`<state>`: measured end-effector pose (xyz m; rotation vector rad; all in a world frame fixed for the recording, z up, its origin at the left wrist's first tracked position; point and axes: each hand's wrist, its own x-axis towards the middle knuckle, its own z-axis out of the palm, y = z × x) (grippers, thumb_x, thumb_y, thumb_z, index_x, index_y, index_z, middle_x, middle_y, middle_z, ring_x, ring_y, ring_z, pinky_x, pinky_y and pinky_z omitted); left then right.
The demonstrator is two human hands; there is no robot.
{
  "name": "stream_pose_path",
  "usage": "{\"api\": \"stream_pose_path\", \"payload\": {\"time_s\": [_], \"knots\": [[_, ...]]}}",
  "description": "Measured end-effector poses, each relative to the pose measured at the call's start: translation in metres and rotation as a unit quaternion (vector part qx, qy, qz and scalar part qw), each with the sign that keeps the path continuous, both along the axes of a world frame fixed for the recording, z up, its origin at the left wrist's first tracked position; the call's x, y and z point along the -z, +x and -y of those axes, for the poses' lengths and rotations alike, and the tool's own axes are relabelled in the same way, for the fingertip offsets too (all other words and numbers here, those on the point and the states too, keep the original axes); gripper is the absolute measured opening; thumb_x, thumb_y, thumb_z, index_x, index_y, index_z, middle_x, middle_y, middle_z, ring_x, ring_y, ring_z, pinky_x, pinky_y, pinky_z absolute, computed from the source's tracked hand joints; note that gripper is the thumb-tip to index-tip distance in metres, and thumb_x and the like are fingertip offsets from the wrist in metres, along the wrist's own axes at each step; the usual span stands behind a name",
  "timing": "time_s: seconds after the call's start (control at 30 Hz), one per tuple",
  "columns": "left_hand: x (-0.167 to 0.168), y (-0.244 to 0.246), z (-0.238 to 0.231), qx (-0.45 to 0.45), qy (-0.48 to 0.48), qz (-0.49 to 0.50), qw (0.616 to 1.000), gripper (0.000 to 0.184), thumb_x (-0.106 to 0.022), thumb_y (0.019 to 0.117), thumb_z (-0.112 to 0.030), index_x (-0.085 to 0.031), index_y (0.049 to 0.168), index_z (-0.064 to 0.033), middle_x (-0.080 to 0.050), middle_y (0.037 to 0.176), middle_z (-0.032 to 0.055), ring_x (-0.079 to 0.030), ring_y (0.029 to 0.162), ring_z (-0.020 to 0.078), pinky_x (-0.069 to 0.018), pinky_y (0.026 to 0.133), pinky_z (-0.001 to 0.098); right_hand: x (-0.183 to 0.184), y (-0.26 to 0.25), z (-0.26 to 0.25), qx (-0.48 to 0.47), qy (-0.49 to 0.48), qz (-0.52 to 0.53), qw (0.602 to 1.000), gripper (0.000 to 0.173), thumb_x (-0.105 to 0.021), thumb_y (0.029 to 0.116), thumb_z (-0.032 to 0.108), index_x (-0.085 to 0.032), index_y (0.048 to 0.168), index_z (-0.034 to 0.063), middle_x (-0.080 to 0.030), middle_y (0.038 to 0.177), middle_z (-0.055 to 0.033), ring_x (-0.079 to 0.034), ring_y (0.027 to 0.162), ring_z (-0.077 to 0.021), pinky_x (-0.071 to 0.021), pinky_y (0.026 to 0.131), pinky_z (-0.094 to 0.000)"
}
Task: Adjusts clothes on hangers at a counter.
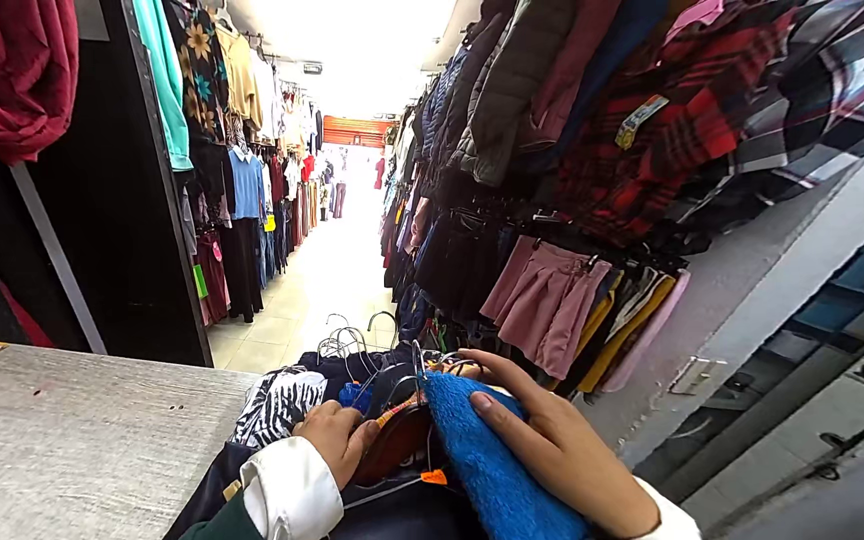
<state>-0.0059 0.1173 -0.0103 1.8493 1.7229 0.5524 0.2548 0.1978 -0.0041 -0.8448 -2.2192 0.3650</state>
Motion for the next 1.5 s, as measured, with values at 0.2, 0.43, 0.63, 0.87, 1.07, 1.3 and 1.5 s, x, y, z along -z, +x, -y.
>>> {"api": "stream_pose_path", "payload": {"time_s": [0.2, 0.43, 0.63, 0.87, 1.07, 1.3, 1.5], "knots": [[0.002, 0.001, 0.003, 0.022, 0.027, -0.007, 0.999, 0.052, -0.037, 0.1109, -0.031, -0.066, 0.119, 0.0117, -0.061, 0.123, 0.0319, -0.057, 0.122, 0.0439, -0.0424, 0.106, 0.0542, -0.023, 0.039, 0.009, 0.072, 0.096, -0.244, 0.962, 0.037, -0.050, 0.1042, 0.027, -0.061, 0.132, 0.0046, -0.067, 0.125, -0.0069, -0.067, 0.109, -0.0163, -0.0571, 0.095, -0.0356], [0.015, 0.014, 0.022, 0.061, 0.185, -0.021, 0.981, 0.048, -0.044, 0.1065, -0.029, -0.069, 0.102, 0.0114, -0.066, 0.105, 0.0308, -0.065, 0.106, 0.0471, -0.0512, 0.092, 0.0596, -0.007, 0.016, -0.004, 0.045, 0.104, -0.212, 0.971, 0.036, -0.050, 0.1051, 0.032, -0.065, 0.131, 0.0116, -0.063, 0.131, -0.0049, -0.061, 0.121, -0.0204, -0.0528, 0.101, -0.0427], [0.019, 0.014, 0.022, 0.073, 0.202, -0.028, 0.976, 0.049, -0.042, 0.1071, -0.028, -0.069, 0.099, 0.0111, -0.067, 0.102, 0.0296, -0.066, 0.103, 0.0462, -0.0522, 0.089, 0.0583, 0.001, 0.034, -0.032, 0.155, 0.158, -0.082, 0.972, 0.032, -0.053, 0.1041, 0.030, -0.074, 0.119, 0.0111, -0.069, 0.121, -0.0078, -0.065, 0.114, -0.0221, -0.0527, 0.097, -0.0474], [0.017, 0.016, 0.024, 0.077, 0.184, -0.040, 0.979, 0.049, -0.040, 0.1077, -0.028, -0.069, 0.101, 0.0118, -0.066, 0.105, 0.0302, -0.065, 0.107, 0.0468, -0.0514, 0.091, 0.0584, 0.011, 0.020, -0.033, 0.079, 0.127, -0.053, 0.987, 0.030, -0.054, 0.1030, 0.030, -0.077, 0.115, 0.0159, -0.070, 0.122, -0.0019, -0.066, 0.113, -0.0174, -0.0550, 0.095, -0.0416], [0.014, 0.013, 0.023, 0.080, 0.166, -0.040, 0.982, 0.050, -0.039, 0.1081, -0.028, -0.069, 0.103, 0.0116, -0.066, 0.106, 0.0297, -0.064, 0.109, 0.0462, -0.0507, 0.093, 0.0577, 0.002, 0.024, -0.023, 0.017, 0.121, -0.077, 0.990, 0.029, -0.052, 0.1040, 0.028, -0.076, 0.115, 0.0160, -0.068, 0.127, -0.0013, -0.063, 0.119, -0.0188, -0.0536, 0.101, -0.0405], [0.005, 0.009, 0.015, 0.052, 0.076, -0.030, 0.995, 0.049, -0.035, 0.1100, -0.025, -0.066, 0.114, 0.0129, -0.063, 0.120, 0.0317, -0.059, 0.120, 0.0451, -0.0451, 0.103, 0.0569, -0.021, 0.042, -0.003, 0.170, 0.236, -0.075, 0.954, 0.035, -0.050, 0.1051, 0.028, -0.073, 0.121, 0.0077, -0.066, 0.129, -0.0123, -0.062, 0.119, -0.0256, -0.0519, 0.100, -0.0465], [0.009, -0.005, -0.008, -0.004, -0.006, -0.023, 1.000, 0.051, -0.032, 0.1126, -0.026, -0.064, 0.126, 0.0109, -0.061, 0.130, 0.0305, -0.057, 0.127, 0.0400, -0.0411, 0.110, 0.0498, -0.014, 0.015, 0.028, -0.012, 0.200, -0.109, 0.974, 0.027, -0.056, 0.1013, 0.025, -0.077, 0.113, 0.0139, -0.066, 0.128, -0.0084, -0.062, 0.120, -0.0232, -0.0531, 0.102, -0.0424]]}}
